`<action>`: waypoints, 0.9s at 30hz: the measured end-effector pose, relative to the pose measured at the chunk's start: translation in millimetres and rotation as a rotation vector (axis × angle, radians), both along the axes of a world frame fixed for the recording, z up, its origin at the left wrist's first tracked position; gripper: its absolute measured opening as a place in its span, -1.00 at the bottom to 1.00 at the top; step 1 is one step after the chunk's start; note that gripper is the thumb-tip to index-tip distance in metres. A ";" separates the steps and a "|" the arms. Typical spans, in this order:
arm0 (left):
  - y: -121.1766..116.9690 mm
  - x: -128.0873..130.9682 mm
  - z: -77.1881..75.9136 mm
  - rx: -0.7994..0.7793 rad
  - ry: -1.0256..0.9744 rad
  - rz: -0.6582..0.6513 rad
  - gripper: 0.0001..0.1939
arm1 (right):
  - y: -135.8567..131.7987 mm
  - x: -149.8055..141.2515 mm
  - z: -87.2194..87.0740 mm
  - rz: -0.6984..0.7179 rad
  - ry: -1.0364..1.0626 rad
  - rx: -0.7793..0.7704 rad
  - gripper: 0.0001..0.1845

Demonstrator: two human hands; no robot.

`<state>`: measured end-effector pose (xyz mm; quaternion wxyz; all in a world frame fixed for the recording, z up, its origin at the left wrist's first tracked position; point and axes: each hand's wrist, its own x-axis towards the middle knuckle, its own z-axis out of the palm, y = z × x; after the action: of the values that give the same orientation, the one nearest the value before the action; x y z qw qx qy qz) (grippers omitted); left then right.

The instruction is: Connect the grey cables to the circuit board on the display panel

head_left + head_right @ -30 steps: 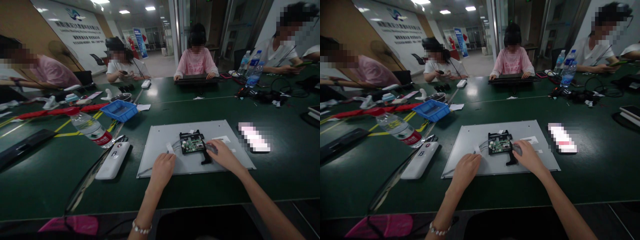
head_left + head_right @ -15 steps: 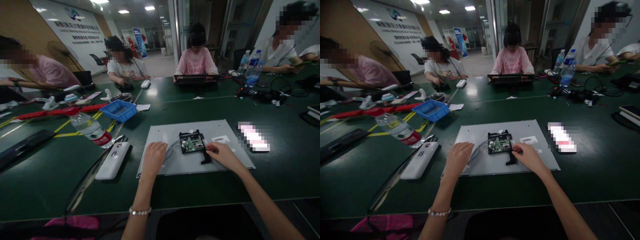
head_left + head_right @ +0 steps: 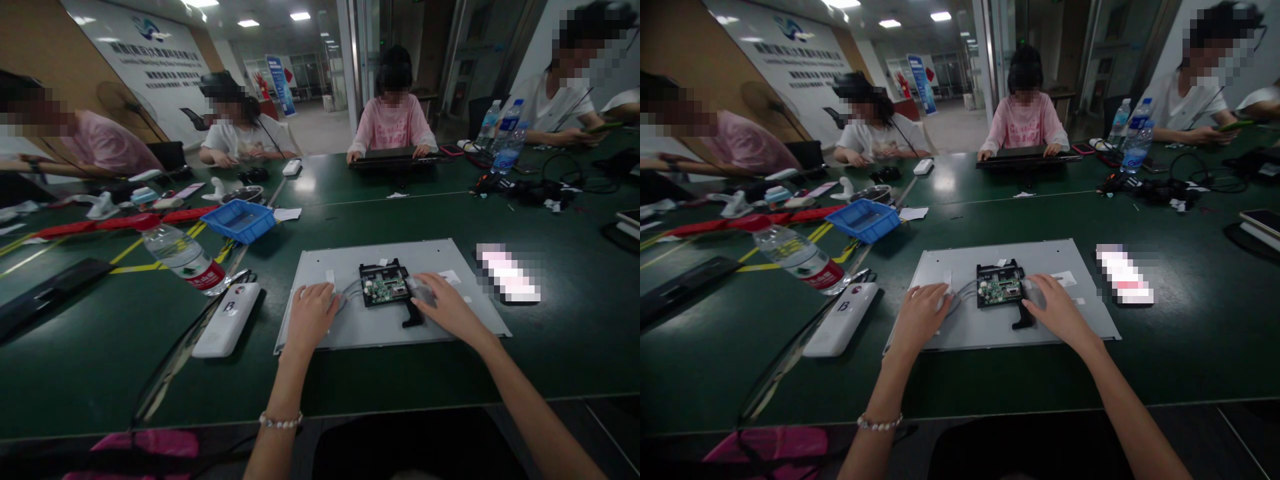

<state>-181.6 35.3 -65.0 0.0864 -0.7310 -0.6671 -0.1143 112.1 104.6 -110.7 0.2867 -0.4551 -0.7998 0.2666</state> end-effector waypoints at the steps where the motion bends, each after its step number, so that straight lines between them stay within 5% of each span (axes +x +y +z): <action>1: 1.7 3.6 2.4 0.016 -0.006 -0.003 -0.73 | -0.9 -1.3 -0.9 0.014 -0.022 0.021 -0.43; 8: 34.8 43.3 14.7 -0.030 -0.038 -0.166 -0.62 | -6.0 -9.1 -4.8 0.172 -0.121 0.037 -0.49; 15: 82.9 74.1 -9.5 -0.125 -0.030 -0.300 -0.49 | -4.4 -13.0 -4.5 0.155 -0.094 0.061 -0.53; 20: 87.7 77.0 -26.1 -0.137 -0.047 -0.289 -0.58 | -4.9 -12.7 -2.5 0.149 -0.068 0.043 -0.53; 27: 84.6 74.9 -26.4 -0.123 -0.075 -0.295 -0.58 | -2.5 -10.7 -0.3 0.078 0.038 0.049 -0.56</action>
<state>-106.8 119.9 -91.4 -0.0011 -0.8203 -0.5609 -0.1121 101.4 102.2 -111.0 0.3024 -0.4111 -0.8176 0.2667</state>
